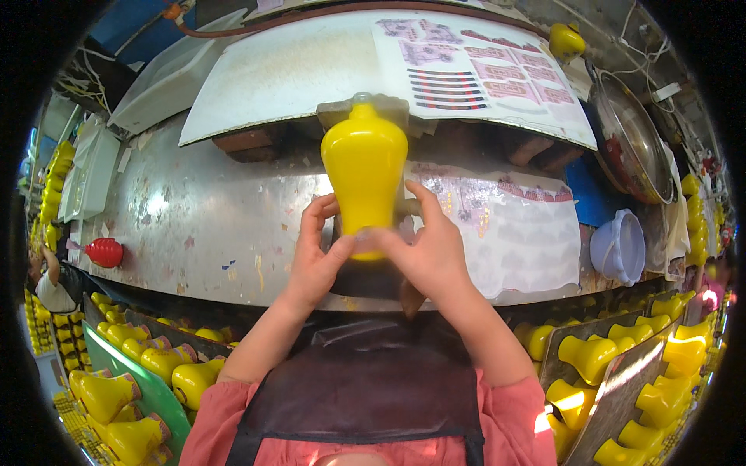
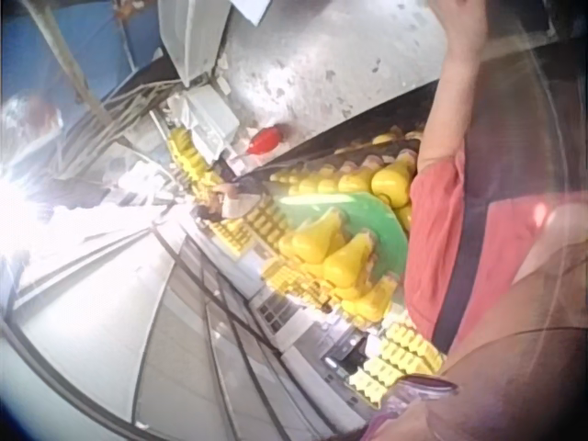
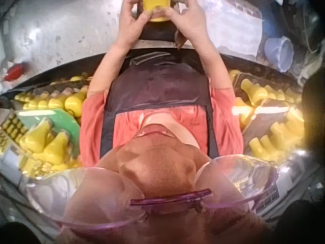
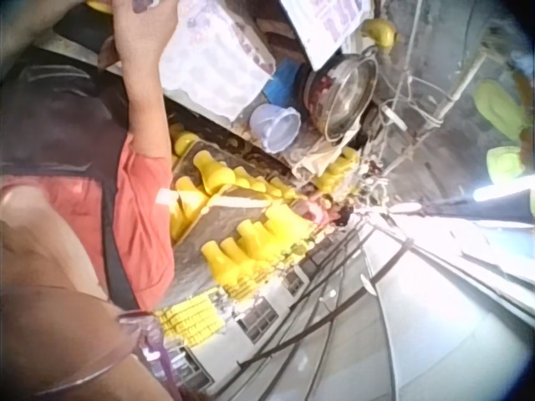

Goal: The person applies adhesive labels to yellow plastic bottles on a metal workbench. They peel labels from a sheet, align them on the bottle body, smooth them down, and place the labeled bottles onto a green tray. The process repeats with multiple bottles.

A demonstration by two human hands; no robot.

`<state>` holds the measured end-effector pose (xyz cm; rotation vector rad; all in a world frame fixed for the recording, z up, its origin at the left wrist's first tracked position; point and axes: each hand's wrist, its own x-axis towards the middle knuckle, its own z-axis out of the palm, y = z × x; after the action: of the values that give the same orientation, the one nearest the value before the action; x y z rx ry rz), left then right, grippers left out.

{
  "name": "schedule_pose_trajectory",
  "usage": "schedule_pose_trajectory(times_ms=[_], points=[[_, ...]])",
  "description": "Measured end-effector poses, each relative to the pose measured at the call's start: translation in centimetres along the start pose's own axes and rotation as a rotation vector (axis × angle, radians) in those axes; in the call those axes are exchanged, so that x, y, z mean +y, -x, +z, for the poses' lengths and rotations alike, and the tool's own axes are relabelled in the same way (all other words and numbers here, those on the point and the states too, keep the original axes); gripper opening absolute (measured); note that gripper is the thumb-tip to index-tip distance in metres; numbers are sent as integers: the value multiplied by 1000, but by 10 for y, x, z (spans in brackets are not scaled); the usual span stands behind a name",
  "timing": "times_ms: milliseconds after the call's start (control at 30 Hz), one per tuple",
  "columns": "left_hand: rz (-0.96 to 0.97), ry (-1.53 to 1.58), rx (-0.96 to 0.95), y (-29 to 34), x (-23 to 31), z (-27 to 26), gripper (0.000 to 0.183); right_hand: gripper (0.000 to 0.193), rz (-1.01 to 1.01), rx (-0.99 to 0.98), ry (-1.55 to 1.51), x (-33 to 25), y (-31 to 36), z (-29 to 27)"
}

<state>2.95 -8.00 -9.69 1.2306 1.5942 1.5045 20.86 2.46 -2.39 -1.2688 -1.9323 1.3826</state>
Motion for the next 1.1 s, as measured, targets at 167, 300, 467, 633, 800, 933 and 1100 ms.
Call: schedule_pose_trajectory(times_ms=[167, 300, 467, 633, 800, 933, 1100], points=[[9, 0, -4, -1, 0, 1, 69, 78, -139, 89, 210, -1, -7, 9], [15, 13, 63, -1, -1, 3, 68, 71, -25, 36, -9, 4, -16, 5], [-13, -10, 52, -5, -5, -4, 69, 70, -25, -67, -68, 5, -7, 0], [-128, 48, -65, -8, 3, -27, 56, 77, 16, -103, -92, 2, 3, -2], [-356, 236, -79, -12, 20, -38, 47, 80, 20, -115, -58, 5, 4, -1], [30, -418, 3, -15, 25, -35, 47, 81, 0, -116, -171, 5, 1, -1], [126, -460, 24, -3, 25, -11, 67, 83, 97, -83, -16, -5, -2, -2]])
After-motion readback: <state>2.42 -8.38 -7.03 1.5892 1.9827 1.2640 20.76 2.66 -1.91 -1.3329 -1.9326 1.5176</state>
